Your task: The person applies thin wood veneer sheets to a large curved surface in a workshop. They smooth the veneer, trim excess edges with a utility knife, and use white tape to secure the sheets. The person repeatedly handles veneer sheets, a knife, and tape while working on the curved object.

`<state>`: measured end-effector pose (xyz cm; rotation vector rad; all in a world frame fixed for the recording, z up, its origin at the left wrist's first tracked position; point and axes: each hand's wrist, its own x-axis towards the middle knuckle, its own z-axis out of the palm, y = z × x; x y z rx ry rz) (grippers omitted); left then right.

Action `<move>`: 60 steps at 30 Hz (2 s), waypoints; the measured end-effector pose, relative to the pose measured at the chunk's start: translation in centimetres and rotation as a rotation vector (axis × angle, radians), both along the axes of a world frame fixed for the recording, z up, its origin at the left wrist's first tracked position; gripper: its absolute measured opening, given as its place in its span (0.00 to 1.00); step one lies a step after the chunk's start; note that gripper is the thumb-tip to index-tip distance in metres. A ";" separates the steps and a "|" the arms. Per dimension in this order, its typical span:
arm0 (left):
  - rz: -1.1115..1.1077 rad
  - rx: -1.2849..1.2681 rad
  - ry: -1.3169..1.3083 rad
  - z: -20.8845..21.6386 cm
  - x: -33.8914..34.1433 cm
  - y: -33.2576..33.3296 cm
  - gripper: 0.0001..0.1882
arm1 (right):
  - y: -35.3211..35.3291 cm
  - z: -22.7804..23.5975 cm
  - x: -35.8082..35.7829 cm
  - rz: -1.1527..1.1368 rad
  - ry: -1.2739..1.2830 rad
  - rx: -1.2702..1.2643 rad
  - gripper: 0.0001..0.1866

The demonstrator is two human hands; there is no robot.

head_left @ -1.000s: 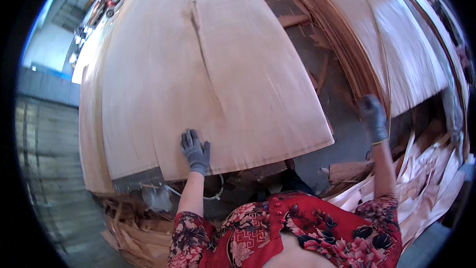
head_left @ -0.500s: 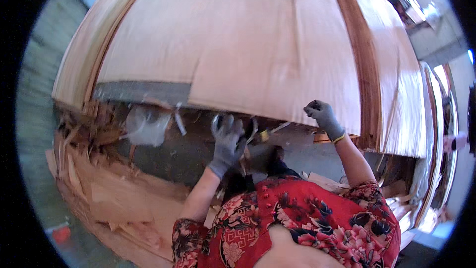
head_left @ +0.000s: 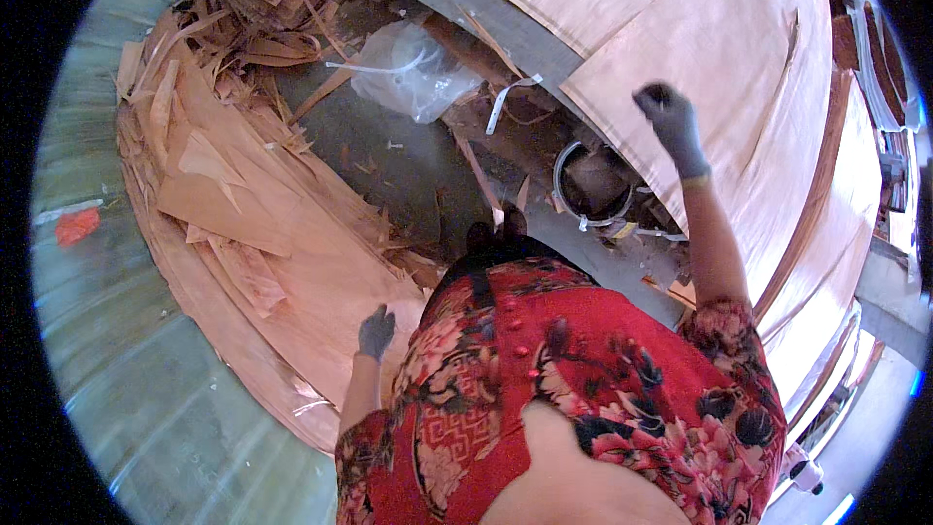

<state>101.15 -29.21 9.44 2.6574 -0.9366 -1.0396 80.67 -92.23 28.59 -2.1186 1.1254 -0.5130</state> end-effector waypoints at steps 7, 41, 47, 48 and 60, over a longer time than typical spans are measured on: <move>0.065 0.232 0.139 -0.8 -4.9 4.7 0.25 | -8.0 -1.4 6.6 -0.036 0.386 -0.729 0.18; -0.159 -0.199 0.125 5.6 18.5 -22.5 0.13 | 13.3 -7.5 12.4 -0.450 -0.657 0.909 0.10; -0.521 -0.843 0.529 19.2 8.5 -39.3 0.17 | 14.1 -4.1 11.8 -0.455 -0.760 0.913 0.09; -0.392 -0.864 0.657 20.5 7.1 -41.1 0.18 | 14.0 -3.5 11.0 -0.386 -0.634 0.851 0.09; 0.322 -0.759 0.303 27.8 0.8 -43.6 0.23 | 7.6 4.2 -13.3 -0.574 -1.475 0.758 0.14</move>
